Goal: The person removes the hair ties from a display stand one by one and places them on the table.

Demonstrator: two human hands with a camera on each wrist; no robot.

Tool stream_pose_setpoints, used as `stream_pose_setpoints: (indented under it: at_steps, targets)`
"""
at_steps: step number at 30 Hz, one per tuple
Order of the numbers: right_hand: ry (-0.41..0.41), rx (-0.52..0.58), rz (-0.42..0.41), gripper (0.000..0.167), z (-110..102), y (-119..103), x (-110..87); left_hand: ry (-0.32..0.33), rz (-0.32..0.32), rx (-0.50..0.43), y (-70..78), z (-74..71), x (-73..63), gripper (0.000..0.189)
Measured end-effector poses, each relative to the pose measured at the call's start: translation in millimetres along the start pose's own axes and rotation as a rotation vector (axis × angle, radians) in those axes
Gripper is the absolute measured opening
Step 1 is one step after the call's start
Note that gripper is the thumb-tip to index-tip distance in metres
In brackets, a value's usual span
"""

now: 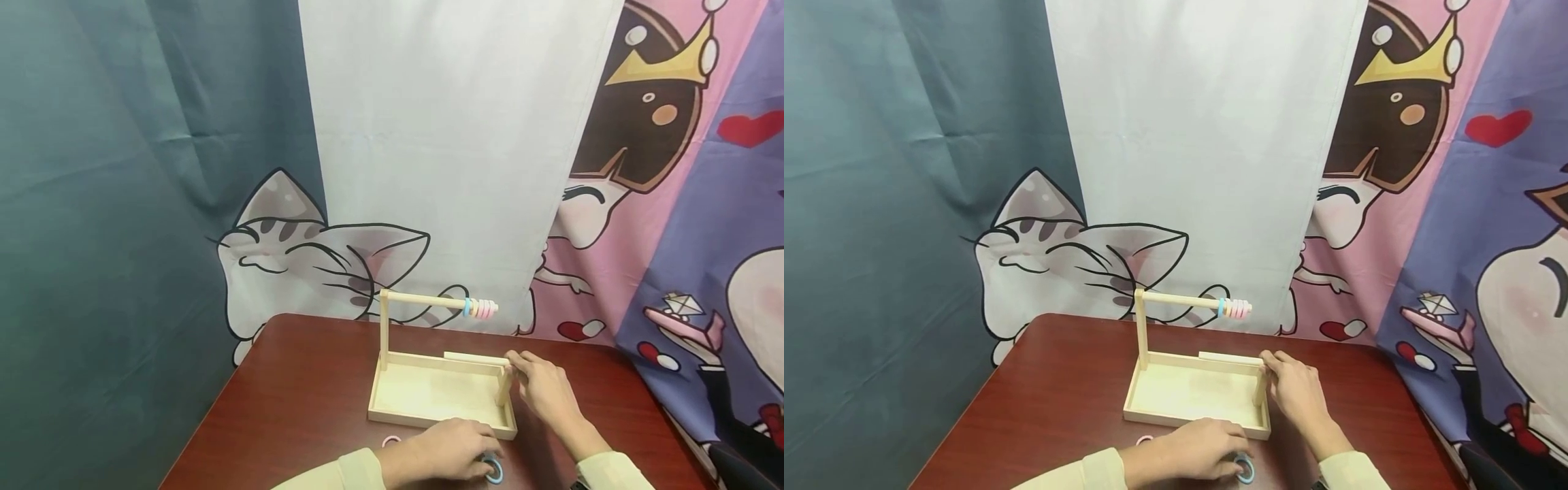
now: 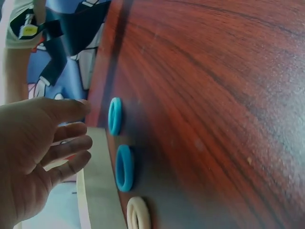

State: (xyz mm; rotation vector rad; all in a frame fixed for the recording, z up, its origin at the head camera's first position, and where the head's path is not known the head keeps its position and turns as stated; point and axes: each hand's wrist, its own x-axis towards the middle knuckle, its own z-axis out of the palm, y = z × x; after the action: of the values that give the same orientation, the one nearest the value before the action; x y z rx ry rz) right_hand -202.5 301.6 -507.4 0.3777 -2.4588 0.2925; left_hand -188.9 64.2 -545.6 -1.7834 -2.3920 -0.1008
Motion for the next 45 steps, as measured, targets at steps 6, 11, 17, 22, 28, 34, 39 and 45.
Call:
stream_pose_setpoints:
  at_steps: [6,11,17,22,28,34,39,45]
  targets:
    - [-0.006,-0.004,0.002,0.021,-2.7,-0.2,1.2,0.096,-0.064,-0.115,-15.0,-5.9,-9.5,0.029]
    - [-0.02,-0.003,0.008,0.02,-2.7,-0.8,0.1,0.142,-0.104,-0.184,-26.4,-11.1,-17.8,0.028]
    - [-0.003,0.001,-0.008,0.019,-3.1,-0.2,0.7,0.193,-0.189,-0.215,-36.1,-20.0,-27.7,0.028]
    - [0.019,0.0,-0.026,0.019,-3.5,0.7,2.5,0.248,-0.274,-0.212,-44.1,-26.2,-35.6,0.028]
    - [0.026,-0.001,-0.03,0.019,-1.6,0.6,0.5,0.315,-0.347,-0.22,-53.9,-31.7,-45.4,0.027]
    - [0.026,0.0,-0.033,0.019,-0.2,0.8,-3.5,0.379,-0.433,-0.244,-63.1,-38.4,-52.0,0.026]
    - [0.026,-0.003,-0.033,0.019,-1.0,2.3,-3.2,0.426,-0.517,-0.298,-71.2,-45.8,-57.6,0.025]
    - [0.026,0.002,-0.044,0.017,-0.5,2.5,-1.0,0.499,-0.591,-0.307,-81.1,-54.5,-67.7,0.02]
